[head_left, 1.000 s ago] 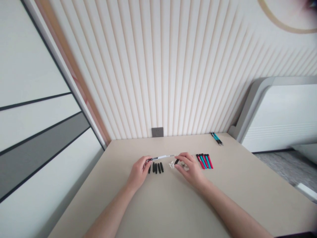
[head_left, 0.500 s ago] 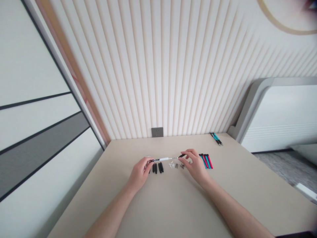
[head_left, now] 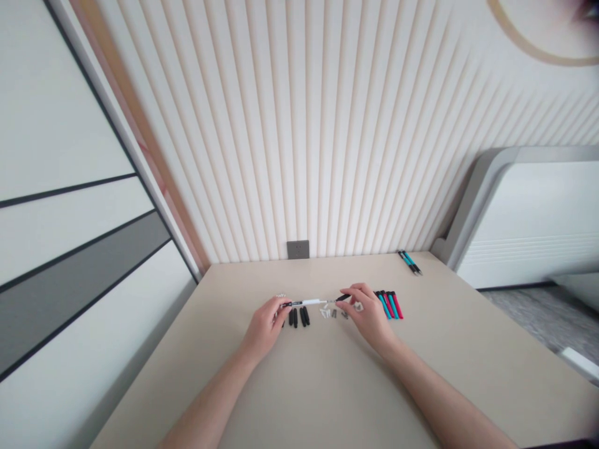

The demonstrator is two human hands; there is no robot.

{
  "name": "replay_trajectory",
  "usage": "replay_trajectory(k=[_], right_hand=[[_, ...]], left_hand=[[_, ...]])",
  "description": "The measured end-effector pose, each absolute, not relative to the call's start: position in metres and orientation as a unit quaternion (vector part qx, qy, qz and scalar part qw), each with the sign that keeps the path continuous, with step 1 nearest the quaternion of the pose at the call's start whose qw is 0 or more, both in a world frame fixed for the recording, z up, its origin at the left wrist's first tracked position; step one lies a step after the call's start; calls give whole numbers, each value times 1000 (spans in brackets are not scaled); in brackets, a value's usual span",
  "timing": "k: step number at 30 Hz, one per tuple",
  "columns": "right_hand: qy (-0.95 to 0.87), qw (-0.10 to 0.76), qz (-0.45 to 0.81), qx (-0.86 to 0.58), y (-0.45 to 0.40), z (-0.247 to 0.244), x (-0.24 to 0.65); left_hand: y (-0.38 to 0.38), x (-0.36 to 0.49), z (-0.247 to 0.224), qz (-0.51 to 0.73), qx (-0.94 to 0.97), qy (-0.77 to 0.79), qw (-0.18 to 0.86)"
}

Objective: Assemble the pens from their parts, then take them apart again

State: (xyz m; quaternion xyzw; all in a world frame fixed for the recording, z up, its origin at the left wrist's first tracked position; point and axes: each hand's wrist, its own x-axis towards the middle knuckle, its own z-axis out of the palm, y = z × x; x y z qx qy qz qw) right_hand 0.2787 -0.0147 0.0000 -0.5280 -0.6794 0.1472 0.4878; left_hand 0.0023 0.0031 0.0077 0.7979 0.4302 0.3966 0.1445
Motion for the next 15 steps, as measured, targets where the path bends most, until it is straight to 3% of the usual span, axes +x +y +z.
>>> replay_trajectory(k=[15], right_hand=[[-661,553,174,-477,-12,-1,280]], left_hand=[[3,3,10,405,787,439,153]])
